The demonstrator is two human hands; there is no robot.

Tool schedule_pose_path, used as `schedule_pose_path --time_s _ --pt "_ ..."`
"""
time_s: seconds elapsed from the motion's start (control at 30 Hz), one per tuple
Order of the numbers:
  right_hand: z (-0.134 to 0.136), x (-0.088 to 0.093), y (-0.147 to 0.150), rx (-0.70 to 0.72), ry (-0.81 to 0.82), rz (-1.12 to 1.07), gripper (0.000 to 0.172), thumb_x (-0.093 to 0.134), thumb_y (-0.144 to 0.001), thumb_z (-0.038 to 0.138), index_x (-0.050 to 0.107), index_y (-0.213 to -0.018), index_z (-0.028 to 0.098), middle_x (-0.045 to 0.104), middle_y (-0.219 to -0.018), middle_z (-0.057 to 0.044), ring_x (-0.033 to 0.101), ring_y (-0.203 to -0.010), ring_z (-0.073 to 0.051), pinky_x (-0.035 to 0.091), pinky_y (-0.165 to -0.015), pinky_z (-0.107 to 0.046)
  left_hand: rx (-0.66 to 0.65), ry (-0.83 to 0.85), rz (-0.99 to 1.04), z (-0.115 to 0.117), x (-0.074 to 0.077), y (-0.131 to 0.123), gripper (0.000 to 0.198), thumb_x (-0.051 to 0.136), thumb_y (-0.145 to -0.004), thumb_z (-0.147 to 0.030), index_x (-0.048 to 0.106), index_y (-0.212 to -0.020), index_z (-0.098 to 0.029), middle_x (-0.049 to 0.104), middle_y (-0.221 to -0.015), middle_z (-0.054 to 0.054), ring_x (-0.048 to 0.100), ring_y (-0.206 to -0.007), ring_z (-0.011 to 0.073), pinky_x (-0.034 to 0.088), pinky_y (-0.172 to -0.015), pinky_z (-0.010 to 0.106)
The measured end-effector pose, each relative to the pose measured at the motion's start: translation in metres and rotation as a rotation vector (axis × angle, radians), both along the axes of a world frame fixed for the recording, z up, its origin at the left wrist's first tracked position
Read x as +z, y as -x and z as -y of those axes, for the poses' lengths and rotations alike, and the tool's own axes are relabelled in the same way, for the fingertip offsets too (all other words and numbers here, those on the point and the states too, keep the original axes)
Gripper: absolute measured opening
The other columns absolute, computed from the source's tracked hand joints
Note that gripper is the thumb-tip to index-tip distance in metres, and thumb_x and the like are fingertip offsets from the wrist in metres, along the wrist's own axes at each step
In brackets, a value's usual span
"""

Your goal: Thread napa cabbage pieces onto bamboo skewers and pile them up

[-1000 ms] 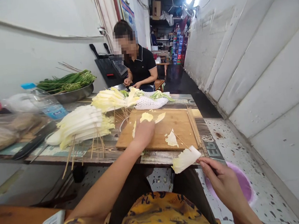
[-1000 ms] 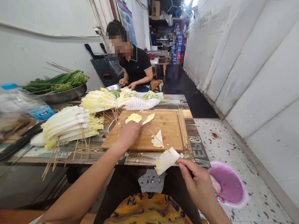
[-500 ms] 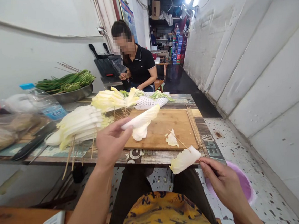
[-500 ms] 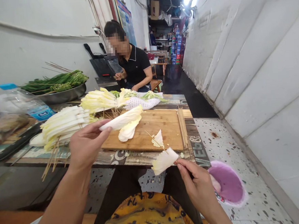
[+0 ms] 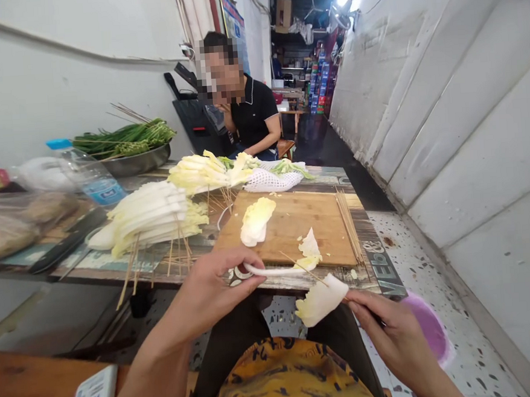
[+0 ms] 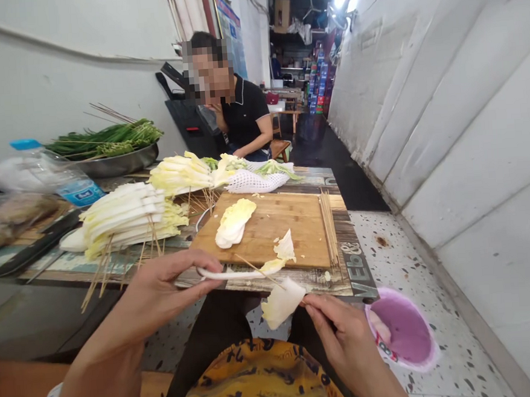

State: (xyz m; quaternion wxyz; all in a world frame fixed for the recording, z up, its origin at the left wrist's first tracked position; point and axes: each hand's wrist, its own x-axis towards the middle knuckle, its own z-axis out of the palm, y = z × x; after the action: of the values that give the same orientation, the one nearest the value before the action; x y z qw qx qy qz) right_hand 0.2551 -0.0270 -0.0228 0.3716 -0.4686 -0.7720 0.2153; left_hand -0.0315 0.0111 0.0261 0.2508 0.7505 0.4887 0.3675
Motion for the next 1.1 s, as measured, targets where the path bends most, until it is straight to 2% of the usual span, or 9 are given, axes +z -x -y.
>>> schedule_pose_path --time_s 0.17,0.23,0.3,0.4,0.57,0.7,0.9,1.1 --pt "0.0 -0.004 0.003 0.07 0.031 0.024 0.02 0.047 -0.091 0.016 0.063 -0.1 0.024 0.069 -0.084 -0.001 0.066 -0.076 -0.013 0.05 -0.066 -0.02 -0.131 0.332 0.527 -0.002 -0.008 -0.014 0.008 0.07 -0.072 -0.02 0.063 -0.074 -0.018 0.069 -0.082 0.002 0.063 -0.079 0.0164 0.047 -0.073 0.026" --pt "0.0 -0.004 0.002 0.067 0.01 0.024 0.022 0.047 -0.091 0.015 0.064 -0.102 0.024 0.069 -0.083 -0.001 0.066 -0.076 -0.013 0.05 -0.066 -0.02 -0.121 0.437 0.709 -0.003 -0.011 -0.017 0.013 0.074 -0.068 -0.025 0.066 -0.075 -0.018 0.069 -0.076 0.002 0.062 -0.071 0.0149 0.047 -0.068 0.025" --pt "0.0 -0.004 0.0 0.036 -0.031 0.019 0.022 0.048 -0.09 0.014 0.064 -0.103 0.024 0.07 -0.084 -0.001 0.066 -0.076 -0.013 0.051 -0.067 -0.02 -0.057 0.47 0.816 -0.004 -0.013 -0.018 0.017 0.075 -0.068 -0.03 0.069 -0.075 -0.017 0.068 -0.071 0.002 0.06 -0.065 0.0127 0.047 -0.064 0.023" --pt "0.001 0.0 -0.002 0.026 -0.082 0.017 0.024 0.049 -0.089 0.014 0.064 -0.105 0.024 0.069 -0.081 -0.001 0.066 -0.073 -0.014 0.052 -0.066 -0.02 0.018 0.46 0.867 -0.006 -0.015 -0.02 0.019 0.074 -0.07 -0.034 0.07 -0.073 -0.016 0.067 -0.069 0.001 0.057 -0.067 0.0113 0.045 -0.065 0.021" --pt "0.002 0.007 -0.002 0.041 -0.088 0.062 0.024 0.048 -0.09 0.015 0.065 -0.104 0.023 0.068 -0.076 -0.002 0.067 -0.073 -0.015 0.053 -0.065 -0.022 0.031 0.536 0.863 -0.008 -0.022 -0.027 0.023 0.073 -0.07 -0.036 0.071 -0.082 -0.016 0.067 -0.072 0.001 0.054 -0.065 0.0104 0.042 -0.062 0.02" --pt "0.001 0.008 -0.003 0.031 -0.093 0.084 0.024 0.046 -0.09 0.016 0.066 -0.103 0.023 0.069 -0.075 -0.003 0.067 -0.07 -0.016 0.054 -0.062 -0.022 0.02 0.598 0.906 -0.01 -0.026 -0.031 0.023 0.075 -0.067 -0.037 0.068 -0.072 -0.015 0.067 -0.069 0.002 0.055 -0.062 0.0112 0.042 -0.061 0.021" --pt "0.002 0.009 -0.004 0.033 -0.1 0.097 0.023 0.047 -0.09 0.016 0.065 -0.103 0.023 0.068 -0.073 -0.002 0.068 -0.07 -0.016 0.053 -0.06 -0.022 -0.015 0.702 1.0 -0.008 -0.025 -0.032 0.024 0.075 -0.068 -0.036 0.063 -0.072 -0.015 0.07 -0.07 0.004 0.058 -0.062 0.0108 0.043 -0.061 0.02" --pt "0.002 0.008 -0.003 0.039 -0.119 0.07 0.023 0.049 -0.089 0.015 0.065 -0.102 0.023 0.066 -0.07 -0.002 0.067 -0.065 -0.015 0.052 -0.057 -0.021 -0.066 0.697 1.018 -0.007 -0.026 -0.032 0.022 0.071 -0.074 -0.034 0.062 -0.072 -0.014 0.068 -0.069 0.003 0.057 -0.062 0.0096 0.043 -0.061 0.019"
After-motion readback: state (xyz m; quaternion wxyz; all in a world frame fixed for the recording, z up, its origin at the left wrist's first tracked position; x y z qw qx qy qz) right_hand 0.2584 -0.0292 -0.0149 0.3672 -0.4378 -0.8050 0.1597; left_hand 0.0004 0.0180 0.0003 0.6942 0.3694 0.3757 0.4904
